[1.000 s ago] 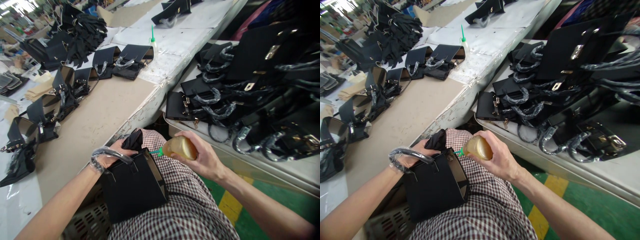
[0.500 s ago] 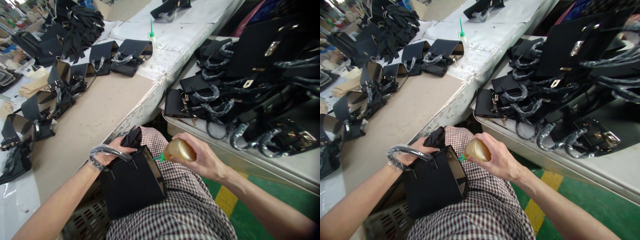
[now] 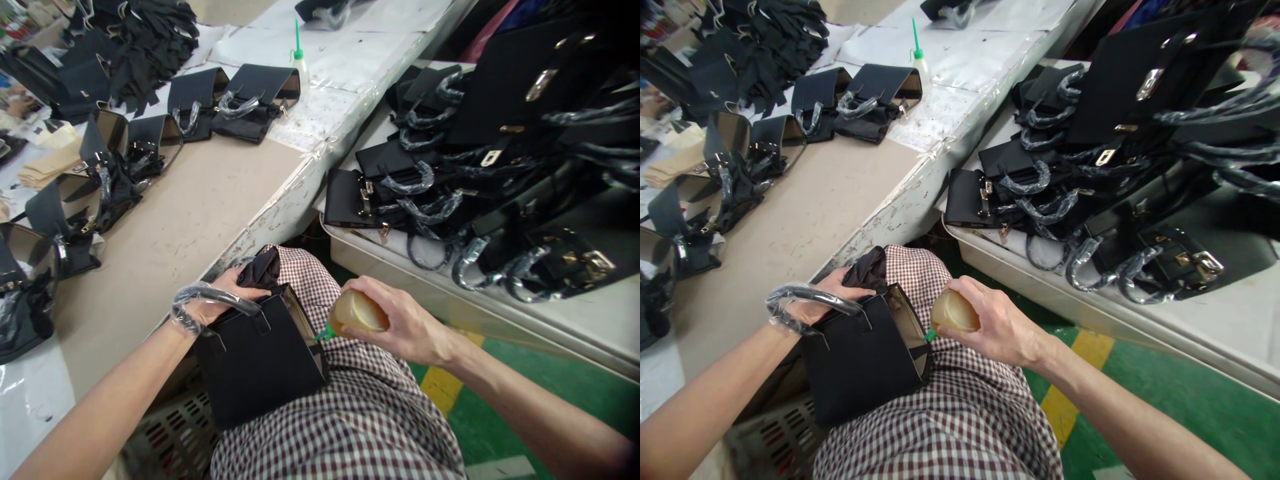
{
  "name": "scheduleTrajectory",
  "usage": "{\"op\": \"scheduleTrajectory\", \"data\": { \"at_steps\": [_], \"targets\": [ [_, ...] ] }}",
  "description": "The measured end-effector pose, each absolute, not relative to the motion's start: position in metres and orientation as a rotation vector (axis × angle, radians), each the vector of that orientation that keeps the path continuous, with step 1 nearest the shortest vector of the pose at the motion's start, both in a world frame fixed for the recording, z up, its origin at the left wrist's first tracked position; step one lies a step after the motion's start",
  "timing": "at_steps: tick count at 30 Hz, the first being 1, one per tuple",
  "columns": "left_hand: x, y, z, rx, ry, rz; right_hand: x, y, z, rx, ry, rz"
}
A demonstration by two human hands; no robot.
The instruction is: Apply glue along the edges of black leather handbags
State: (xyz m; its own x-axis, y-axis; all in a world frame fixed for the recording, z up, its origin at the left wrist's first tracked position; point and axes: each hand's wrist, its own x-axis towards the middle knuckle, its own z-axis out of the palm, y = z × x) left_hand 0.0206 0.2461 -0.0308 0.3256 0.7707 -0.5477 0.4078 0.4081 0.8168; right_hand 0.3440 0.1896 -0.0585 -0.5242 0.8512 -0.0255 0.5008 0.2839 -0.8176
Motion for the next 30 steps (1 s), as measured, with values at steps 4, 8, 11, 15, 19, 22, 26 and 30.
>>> {"op": "scheduleTrajectory", "data": {
  "at_steps": [4,8,11,15,19,22,26,30],
  "targets": [
    [0.022,0.245,-0.03,1.203,1.281,0.332,0.345,0.187,-0.056,-1.253,-2.142,1.177],
    [0.023,0.243,-0.025,1.26,1.312,0.326,0.346,0.19,-0.058,-1.339,-2.08,1.231],
    [0.023,0.242,-0.015,1.342,1.385,0.292,0.347,0.194,-0.061,-1.419,-1.958,1.356],
    [0.019,0.237,0.013,1.461,1.439,0.164,0.354,0.2,-0.064,-1.482,-1.725,1.531],
    [0.013,0.22,0.046,1.614,1.44,0.119,0.365,0.202,-0.06,-1.44,-1.454,1.73],
    [0.012,0.203,0.053,1.781,1.452,0.141,0.372,0.199,-0.056,-1.465,-1.346,1.677],
    [0.016,0.178,0.036,1.832,1.529,0.187,0.373,0.184,-0.064,-1.493,-1.2,1.571],
    [0.014,0.151,0.02,1.81,1.666,0.206,0.369,0.16,-0.084,-1.412,-1.011,1.652]
  ]
}}
